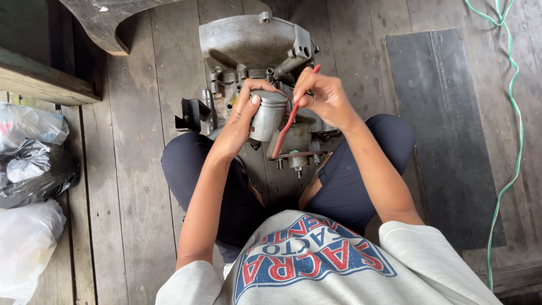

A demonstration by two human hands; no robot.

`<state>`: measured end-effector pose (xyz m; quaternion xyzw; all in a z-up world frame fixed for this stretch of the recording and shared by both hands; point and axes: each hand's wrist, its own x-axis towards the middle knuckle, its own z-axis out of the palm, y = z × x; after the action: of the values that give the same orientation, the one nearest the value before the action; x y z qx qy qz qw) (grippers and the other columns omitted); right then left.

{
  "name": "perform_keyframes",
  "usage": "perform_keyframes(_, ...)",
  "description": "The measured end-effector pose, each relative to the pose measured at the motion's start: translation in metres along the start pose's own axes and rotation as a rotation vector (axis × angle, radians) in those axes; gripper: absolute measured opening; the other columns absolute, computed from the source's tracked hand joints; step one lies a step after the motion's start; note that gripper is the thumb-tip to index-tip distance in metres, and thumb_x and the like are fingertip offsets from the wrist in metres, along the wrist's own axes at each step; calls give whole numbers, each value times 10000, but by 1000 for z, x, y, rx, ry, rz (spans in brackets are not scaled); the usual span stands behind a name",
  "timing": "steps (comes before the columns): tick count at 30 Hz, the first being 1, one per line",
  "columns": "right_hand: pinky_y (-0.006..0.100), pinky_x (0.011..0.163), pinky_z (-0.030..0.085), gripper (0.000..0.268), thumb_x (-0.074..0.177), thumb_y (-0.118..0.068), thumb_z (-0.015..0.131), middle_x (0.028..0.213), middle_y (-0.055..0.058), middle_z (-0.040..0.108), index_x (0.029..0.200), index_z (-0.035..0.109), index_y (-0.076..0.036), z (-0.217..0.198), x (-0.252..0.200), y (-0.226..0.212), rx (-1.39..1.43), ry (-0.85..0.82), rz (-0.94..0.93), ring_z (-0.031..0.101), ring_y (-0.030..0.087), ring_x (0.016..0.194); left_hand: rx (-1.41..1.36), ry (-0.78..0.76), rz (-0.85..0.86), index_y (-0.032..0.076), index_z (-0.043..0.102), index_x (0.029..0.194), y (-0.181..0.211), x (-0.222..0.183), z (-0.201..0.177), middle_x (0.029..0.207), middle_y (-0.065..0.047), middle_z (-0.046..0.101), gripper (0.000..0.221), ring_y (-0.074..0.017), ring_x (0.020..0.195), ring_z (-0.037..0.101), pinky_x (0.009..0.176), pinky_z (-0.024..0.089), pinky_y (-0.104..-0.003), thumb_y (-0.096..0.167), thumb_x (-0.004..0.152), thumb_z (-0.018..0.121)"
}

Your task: Cleaning carbon deposits or debris from an engine piston using a small handheld brush.

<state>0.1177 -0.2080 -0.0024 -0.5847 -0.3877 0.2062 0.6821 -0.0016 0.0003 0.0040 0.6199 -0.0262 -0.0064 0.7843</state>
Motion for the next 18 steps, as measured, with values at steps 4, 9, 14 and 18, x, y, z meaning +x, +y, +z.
perform_keyframes(4,202,771,457,83,978,-170,721,905,-15,594,944,663,-122,-24,4,-2,-30,145,-63,507,71,803,26,-7,36,184,491,1301,-2,1,0,1249,-75,614,361,-196,1090,565,929,463,-350,449,1092,362)
perform_keyframes(9,289,827,426,244,971,-247,732,851,114,612,891,665,-26,-18,3,32,-110,128,-216,534,177,839,-20,-51,151,169,489,1330,-19,6,-8,1251,-133,630,349,-166,963,594,861,511,-343,422,1123,365)
perform_keyframes(14,296,825,424,251,970,-233,728,853,132,616,897,664,-3,-15,6,21,-108,111,-213,517,181,830,-19,-43,146,172,494,1330,-18,4,-5,1251,-138,625,352,-169,980,584,871,508,-344,426,1126,361)
perform_keyframes(18,265,873,408,272,1032,-266,668,887,127,602,947,622,-12,-36,10,5,-179,196,-223,497,149,876,-10,-45,150,173,491,1325,-11,4,-3,1236,-139,630,367,-161,973,568,863,491,-330,450,1126,356)
